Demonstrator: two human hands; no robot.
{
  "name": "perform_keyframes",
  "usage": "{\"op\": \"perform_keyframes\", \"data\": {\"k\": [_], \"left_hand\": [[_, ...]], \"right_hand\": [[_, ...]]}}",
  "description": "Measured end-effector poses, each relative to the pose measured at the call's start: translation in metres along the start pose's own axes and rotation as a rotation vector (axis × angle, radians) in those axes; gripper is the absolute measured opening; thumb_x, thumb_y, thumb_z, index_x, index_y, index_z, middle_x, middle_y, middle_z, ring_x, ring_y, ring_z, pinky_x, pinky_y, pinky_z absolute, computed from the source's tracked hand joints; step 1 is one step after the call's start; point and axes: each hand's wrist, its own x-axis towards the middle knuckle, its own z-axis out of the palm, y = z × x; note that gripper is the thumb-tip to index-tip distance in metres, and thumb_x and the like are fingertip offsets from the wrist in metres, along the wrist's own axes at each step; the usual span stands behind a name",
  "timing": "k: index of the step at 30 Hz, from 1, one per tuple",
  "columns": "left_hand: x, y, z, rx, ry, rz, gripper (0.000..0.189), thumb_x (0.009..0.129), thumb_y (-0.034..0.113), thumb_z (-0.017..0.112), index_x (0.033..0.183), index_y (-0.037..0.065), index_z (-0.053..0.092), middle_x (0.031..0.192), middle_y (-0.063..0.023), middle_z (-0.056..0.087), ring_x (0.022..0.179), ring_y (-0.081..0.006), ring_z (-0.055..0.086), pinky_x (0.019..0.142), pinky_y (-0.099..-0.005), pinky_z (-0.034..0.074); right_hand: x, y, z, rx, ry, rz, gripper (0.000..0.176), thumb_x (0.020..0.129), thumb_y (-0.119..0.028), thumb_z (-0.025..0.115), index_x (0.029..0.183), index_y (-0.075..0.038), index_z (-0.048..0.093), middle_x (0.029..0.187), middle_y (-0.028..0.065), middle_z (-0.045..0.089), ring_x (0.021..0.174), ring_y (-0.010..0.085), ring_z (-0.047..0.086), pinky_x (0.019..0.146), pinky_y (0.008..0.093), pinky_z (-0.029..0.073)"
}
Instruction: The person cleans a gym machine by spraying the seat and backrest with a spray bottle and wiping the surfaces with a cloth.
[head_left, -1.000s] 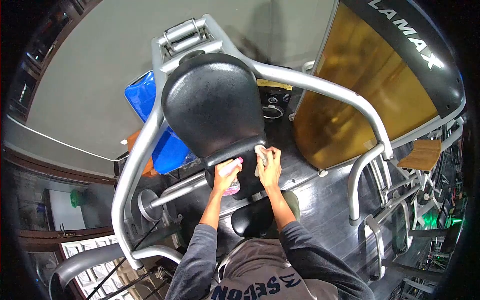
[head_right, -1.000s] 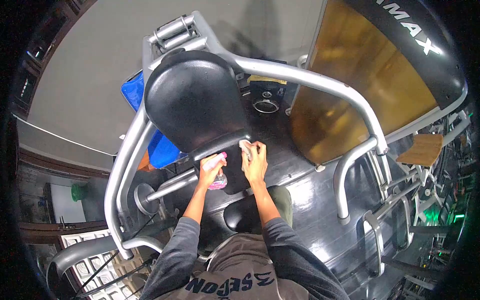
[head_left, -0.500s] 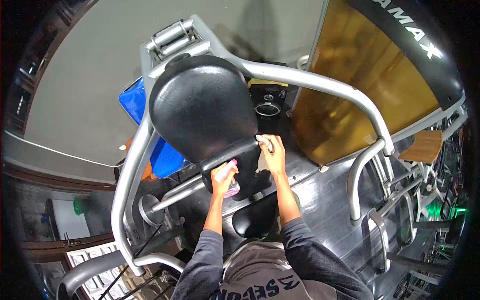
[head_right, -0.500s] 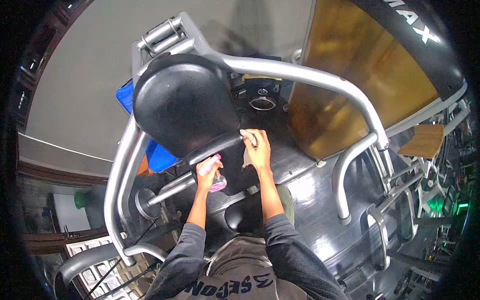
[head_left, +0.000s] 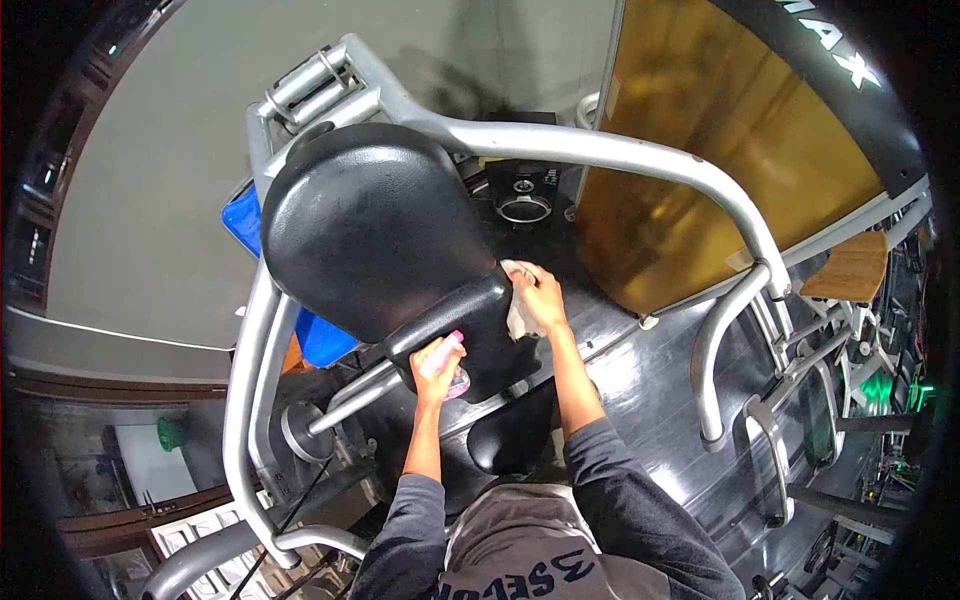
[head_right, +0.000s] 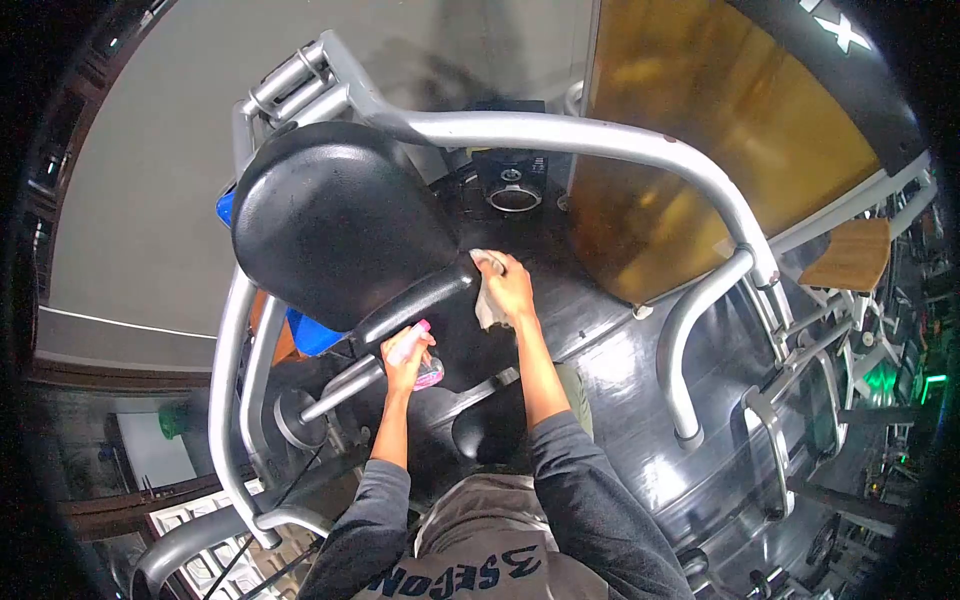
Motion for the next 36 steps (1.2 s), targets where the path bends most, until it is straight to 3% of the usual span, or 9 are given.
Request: {"op": "perform_keyframes", "data": {"k": [5,8,12,16,18,25,29,33,36], "left_hand": [[0.000,-0.001,0.001,0.041,0.011,0.022,0.005,0.085,-0.001,0.064,0.085,-0.001,0.068,0.074,-0.0064,0.067,0.051,-0.0083,0.057,0.048,-0.0231,0.046],[0.001,0.005,0.004,0.015,0.037,0.010,0.003,0.086,0.004,0.068,0.084,0.001,0.069,0.072,-0.0031,0.067,0.051,-0.0058,0.057,0.048,-0.0215,0.045],[0.001,0.002,0.005,0.007,0.049,-0.022,0.003,0.086,0.003,0.068,0.085,0.001,0.069,0.072,-0.0034,0.068,0.051,-0.0057,0.056,0.049,-0.0217,0.044],[0.001,0.002,0.004,0.060,0.029,0.065,0.003,0.087,0.003,0.068,0.084,0.001,0.069,0.072,-0.0033,0.068,0.051,-0.0057,0.056,0.049,-0.0219,0.044],[0.001,0.000,0.003,0.061,-0.002,0.061,0.013,0.088,-0.005,0.058,0.096,-0.003,0.068,0.077,-0.0095,0.068,0.052,-0.0087,0.057,0.048,-0.0236,0.048],[0.001,0.002,-0.003,0.047,-0.050,-0.003,0.009,0.088,0.000,0.059,0.088,-0.002,0.067,0.077,-0.0103,0.068,0.051,-0.0097,0.058,0.048,-0.0238,0.047],[0.002,0.006,-0.003,0.021,-0.058,0.000,0.009,0.087,-0.001,0.058,0.088,-0.002,0.067,0.077,-0.0105,0.068,0.050,-0.0102,0.058,0.047,-0.0242,0.047],[0.002,0.007,-0.002,0.016,-0.055,0.008,0.009,0.086,0.000,0.059,0.087,-0.003,0.068,0.076,-0.0097,0.068,0.049,-0.0097,0.057,0.046,-0.0241,0.045],[-0.009,0.013,-0.001,0.004,-0.010,-0.055,0.006,0.084,0.000,0.064,0.087,-0.002,0.069,0.071,-0.0037,0.067,0.050,-0.0066,0.056,0.046,-0.0227,0.043]], "right_hand": [[-0.011,0.010,0.001,-0.044,0.076,-0.186,0.035,0.087,-0.033,0.066,0.113,-0.010,0.071,0.099,0.0131,0.068,0.096,0.0289,0.066,0.086,0.0360,0.049],[-0.029,0.040,0.000,-0.126,0.117,-0.096,0.032,0.089,-0.030,0.066,0.112,-0.008,0.071,0.093,0.0099,0.066,0.089,0.0218,0.065,0.080,0.0329,0.049],[-0.035,0.056,-0.002,-0.138,0.199,-0.078,0.031,0.088,-0.031,0.067,0.110,-0.010,0.072,0.090,0.0107,0.065,0.087,0.0236,0.065,0.079,0.0338,0.049],[-0.037,0.035,0.009,-0.271,0.243,0.020,0.030,0.088,-0.030,0.065,0.110,-0.011,0.072,0.094,0.0117,0.064,0.092,0.0287,0.065,0.081,0.0379,0.049],[-0.047,0.025,0.018,-0.107,0.278,-0.017,0.031,0.092,-0.031,0.061,0.114,-0.012,0.071,0.099,0.0120,0.062,0.096,0.0286,0.063,0.086,0.0370,0.047],[-0.093,0.046,0.032,-0.014,0.331,-0.191,0.038,0.092,-0.018,0.064,0.130,-0.012,0.061,0.111,0.0128,0.056,0.106,0.0279,0.057,0.094,0.0359,0.044],[-0.097,0.067,0.033,0.008,0.411,-0.162,0.036,0.090,-0.015,0.066,0.125,-0.008,0.061,0.113,0.0139,0.058,0.108,0.0285,0.057,0.096,0.0359,0.044],[-0.094,0.038,0.040,0.003,0.423,-0.229,0.032,0.089,-0.013,0.067,0.119,-0.004,0.061,0.112,0.0149,0.058,0.107,0.0308,0.057,0.095,0.0374,0.044],[-0.109,0.020,0.053,0.070,0.455,-0.232,0.032,0.088,-0.012,0.068,0.117,-0.004,0.058,0.111,0.0158,0.059,0.106,0.0320,0.058,0.093,0.0372,0.044]]}}
